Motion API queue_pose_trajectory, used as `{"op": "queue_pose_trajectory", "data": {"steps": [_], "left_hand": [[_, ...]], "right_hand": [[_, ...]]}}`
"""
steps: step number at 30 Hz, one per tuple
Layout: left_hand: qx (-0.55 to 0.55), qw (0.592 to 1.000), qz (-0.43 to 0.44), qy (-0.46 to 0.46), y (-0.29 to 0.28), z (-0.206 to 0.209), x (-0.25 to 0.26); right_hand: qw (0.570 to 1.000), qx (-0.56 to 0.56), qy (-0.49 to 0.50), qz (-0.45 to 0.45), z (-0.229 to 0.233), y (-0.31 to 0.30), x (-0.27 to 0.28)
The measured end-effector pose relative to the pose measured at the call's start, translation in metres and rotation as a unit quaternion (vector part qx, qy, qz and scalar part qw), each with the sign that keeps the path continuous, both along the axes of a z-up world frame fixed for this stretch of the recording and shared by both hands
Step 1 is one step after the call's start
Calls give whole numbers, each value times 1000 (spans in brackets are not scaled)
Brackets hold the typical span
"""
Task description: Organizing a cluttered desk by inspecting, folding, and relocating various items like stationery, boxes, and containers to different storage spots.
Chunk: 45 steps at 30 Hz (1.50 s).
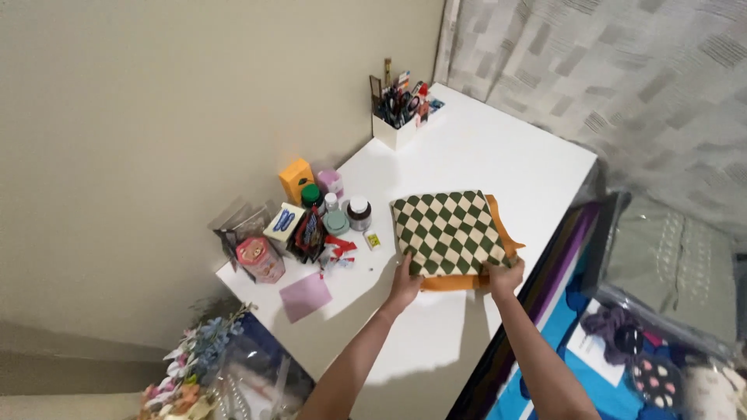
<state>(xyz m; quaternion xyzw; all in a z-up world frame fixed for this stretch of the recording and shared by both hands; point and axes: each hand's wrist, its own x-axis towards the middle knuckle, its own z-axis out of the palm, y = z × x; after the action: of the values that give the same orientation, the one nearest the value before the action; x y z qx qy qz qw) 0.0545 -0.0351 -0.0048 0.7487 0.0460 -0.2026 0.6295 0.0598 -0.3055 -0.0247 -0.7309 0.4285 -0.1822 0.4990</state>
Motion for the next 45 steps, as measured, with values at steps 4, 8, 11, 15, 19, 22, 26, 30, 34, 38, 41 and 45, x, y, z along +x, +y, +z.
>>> {"op": "queue_pose_trajectory", "data": {"steps": [4, 8, 11, 15, 19, 22, 26, 30, 34, 38, 41, 45], "left_hand": [[18, 999, 33, -24, -9, -8, 53], [-45, 995, 69, -60, -13, 3, 116], [-55, 987, 112, -98, -19, -5, 175], [-73, 976, 148, -145, -18, -12, 250], [-63, 974, 170, -139, -19, -5, 318], [-31, 970, 190, -146, -23, -26, 373], [-22, 968, 197, -157, -25, -50, 431], [-18, 969, 199, -148, -25, -71, 472], [-10, 964, 217, -151, -24, -98, 505], [3, 962, 219, -162, -22, -99, 528], [52, 963, 220, -149, -23, -63, 537], [61, 954, 235, -174, -21, -65, 543]], "right_hand": [[985, -175, 9, -3, -5, -37, 69], [968, -192, -106, 122, 50, -37, 134], [962, -108, -132, 214, 65, -47, 208], [946, -56, -139, 289, 72, -53, 307], [938, -29, -133, 320, 80, -51, 390], [925, -10, -112, 363, 68, -52, 452], [913, -2, -133, 385, 40, -46, 527], [915, -25, -113, 388, 1, -47, 585], [915, -19, -79, 394, 1, -44, 618], [918, -9, -63, 391, -41, -65, 675], [913, 5, -42, 405, -62, -76, 703], [875, 26, -83, 476, -27, -64, 677]]}}
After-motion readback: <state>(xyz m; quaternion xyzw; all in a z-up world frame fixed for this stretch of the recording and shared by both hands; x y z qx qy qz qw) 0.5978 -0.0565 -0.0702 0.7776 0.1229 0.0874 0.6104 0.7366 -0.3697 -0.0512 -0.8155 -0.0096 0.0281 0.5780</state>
